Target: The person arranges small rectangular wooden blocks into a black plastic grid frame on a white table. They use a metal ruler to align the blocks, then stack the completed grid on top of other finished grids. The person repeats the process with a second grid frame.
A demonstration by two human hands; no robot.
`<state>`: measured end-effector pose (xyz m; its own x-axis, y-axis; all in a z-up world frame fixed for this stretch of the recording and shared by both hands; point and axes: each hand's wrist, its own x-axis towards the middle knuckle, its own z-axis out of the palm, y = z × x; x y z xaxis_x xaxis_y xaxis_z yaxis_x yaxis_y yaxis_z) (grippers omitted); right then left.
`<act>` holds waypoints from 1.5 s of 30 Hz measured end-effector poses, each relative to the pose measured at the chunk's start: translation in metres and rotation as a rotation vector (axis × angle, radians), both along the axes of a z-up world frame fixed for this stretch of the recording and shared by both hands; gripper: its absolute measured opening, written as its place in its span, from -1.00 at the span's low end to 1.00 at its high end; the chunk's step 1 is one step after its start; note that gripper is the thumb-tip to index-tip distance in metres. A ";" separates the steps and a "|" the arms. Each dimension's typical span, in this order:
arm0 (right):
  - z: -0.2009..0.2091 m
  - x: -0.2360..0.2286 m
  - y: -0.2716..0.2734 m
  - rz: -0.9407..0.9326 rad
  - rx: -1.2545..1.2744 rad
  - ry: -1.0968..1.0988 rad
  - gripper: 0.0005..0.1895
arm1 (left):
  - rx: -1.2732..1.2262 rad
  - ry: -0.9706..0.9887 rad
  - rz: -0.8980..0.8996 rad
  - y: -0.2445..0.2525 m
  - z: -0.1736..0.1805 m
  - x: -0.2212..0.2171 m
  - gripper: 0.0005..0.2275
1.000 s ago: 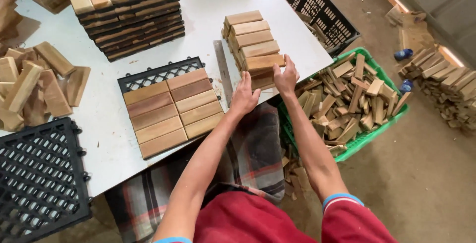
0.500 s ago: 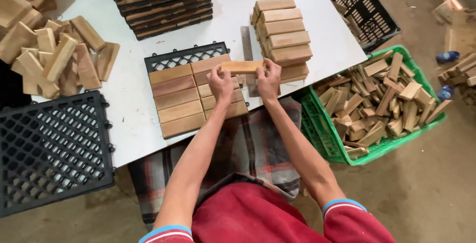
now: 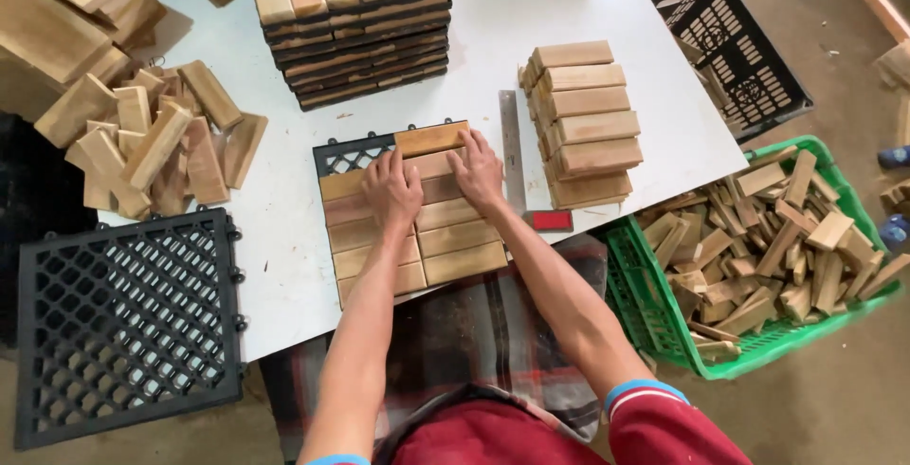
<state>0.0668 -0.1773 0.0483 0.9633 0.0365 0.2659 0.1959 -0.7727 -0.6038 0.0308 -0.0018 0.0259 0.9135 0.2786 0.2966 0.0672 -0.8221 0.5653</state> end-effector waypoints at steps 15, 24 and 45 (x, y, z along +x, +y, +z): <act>-0.049 0.012 -0.008 -0.144 0.323 -0.140 -0.71 | -0.004 -0.043 -0.031 -0.002 0.000 0.004 -0.47; -0.039 0.007 -0.003 -0.130 0.323 -0.116 -0.65 | 0.080 -0.108 -0.076 0.006 -0.015 0.006 -0.60; 0.006 -0.049 -0.061 0.004 0.035 -0.396 -0.59 | 0.173 -0.284 -0.053 0.006 -0.027 0.009 -0.70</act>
<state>0.0176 -0.2385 0.0547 0.7857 0.0246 0.6181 0.4223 -0.7515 -0.5069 0.0399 0.0043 -0.0013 0.7992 0.1565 0.5804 -0.1186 -0.9055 0.4074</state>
